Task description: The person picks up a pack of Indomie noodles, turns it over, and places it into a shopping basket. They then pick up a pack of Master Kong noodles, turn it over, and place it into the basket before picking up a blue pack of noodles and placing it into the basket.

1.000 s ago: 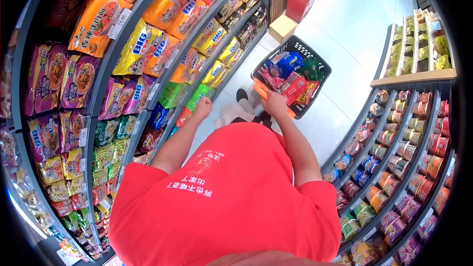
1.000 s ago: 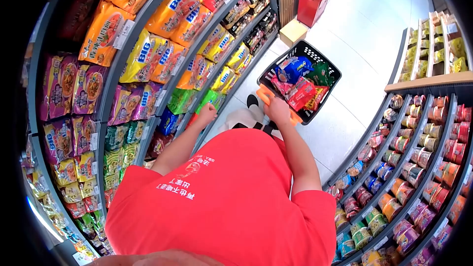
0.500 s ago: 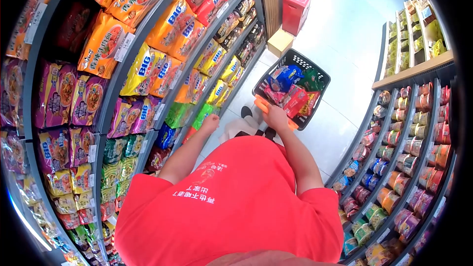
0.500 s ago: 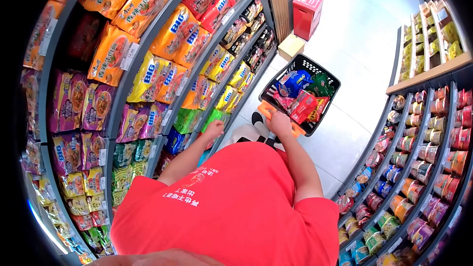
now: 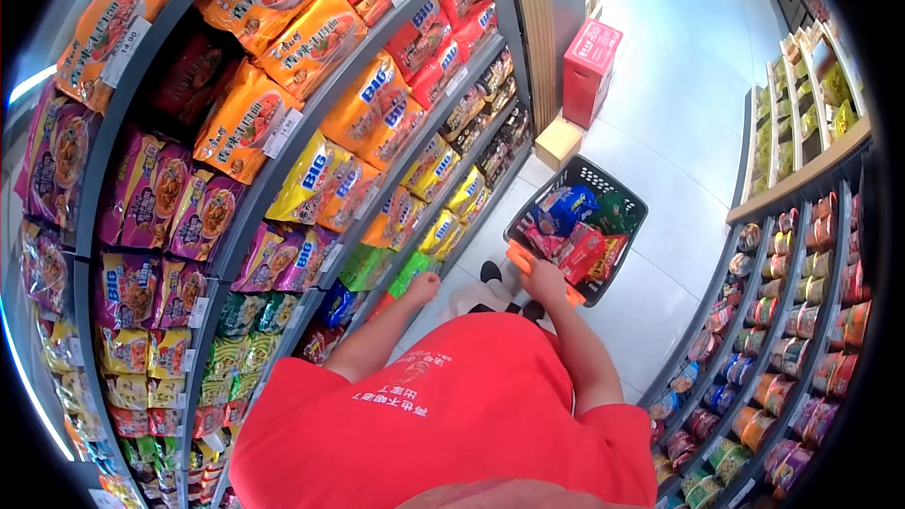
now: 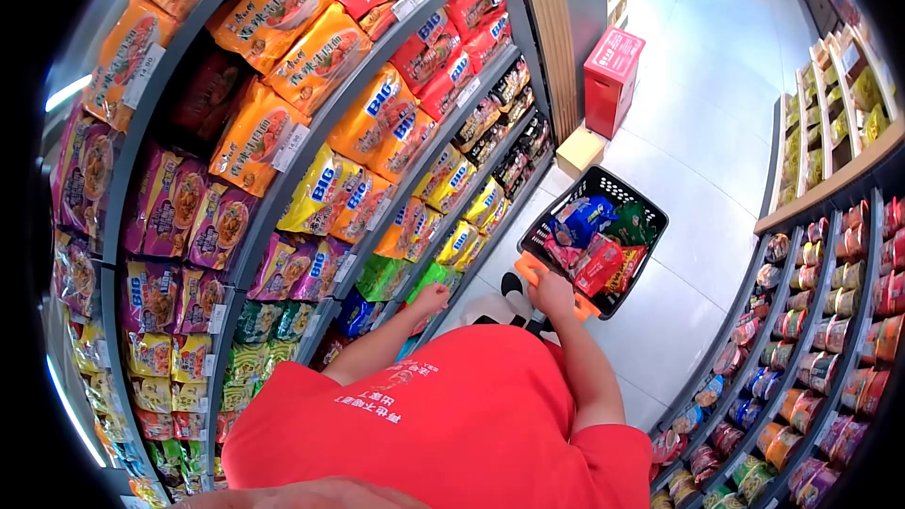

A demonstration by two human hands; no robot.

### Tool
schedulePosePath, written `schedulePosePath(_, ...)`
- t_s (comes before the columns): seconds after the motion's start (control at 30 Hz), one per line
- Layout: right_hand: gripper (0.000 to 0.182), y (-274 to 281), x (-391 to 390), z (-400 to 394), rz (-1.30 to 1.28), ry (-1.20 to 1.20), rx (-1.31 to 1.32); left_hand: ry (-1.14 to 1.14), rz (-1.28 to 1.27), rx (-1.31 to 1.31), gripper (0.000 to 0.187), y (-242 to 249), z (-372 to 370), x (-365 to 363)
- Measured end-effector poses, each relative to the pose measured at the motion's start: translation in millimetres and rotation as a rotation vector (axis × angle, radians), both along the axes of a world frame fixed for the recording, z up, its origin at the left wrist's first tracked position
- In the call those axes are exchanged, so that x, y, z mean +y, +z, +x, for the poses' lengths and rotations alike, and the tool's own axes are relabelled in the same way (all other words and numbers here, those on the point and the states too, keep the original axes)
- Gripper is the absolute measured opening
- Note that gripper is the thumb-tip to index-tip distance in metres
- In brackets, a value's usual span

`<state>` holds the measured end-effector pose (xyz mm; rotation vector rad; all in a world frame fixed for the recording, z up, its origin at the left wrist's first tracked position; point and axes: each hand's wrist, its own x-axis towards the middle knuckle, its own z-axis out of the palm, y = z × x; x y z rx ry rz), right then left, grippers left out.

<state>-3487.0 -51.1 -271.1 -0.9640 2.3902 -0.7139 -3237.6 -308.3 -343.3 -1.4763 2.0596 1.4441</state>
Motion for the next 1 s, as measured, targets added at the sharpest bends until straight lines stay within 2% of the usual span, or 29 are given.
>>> schedulePosePath(0.77,0.033,-9,2,1,-0.003,0.015,0.016,-0.019,-0.049,0.024,0.018,12,0,1)
schedulePosePath(1.0,0.030,-6,0,-3,0.118,0.006,0.069,-0.029,-0.096,0.019,0.019,19,-10,0)
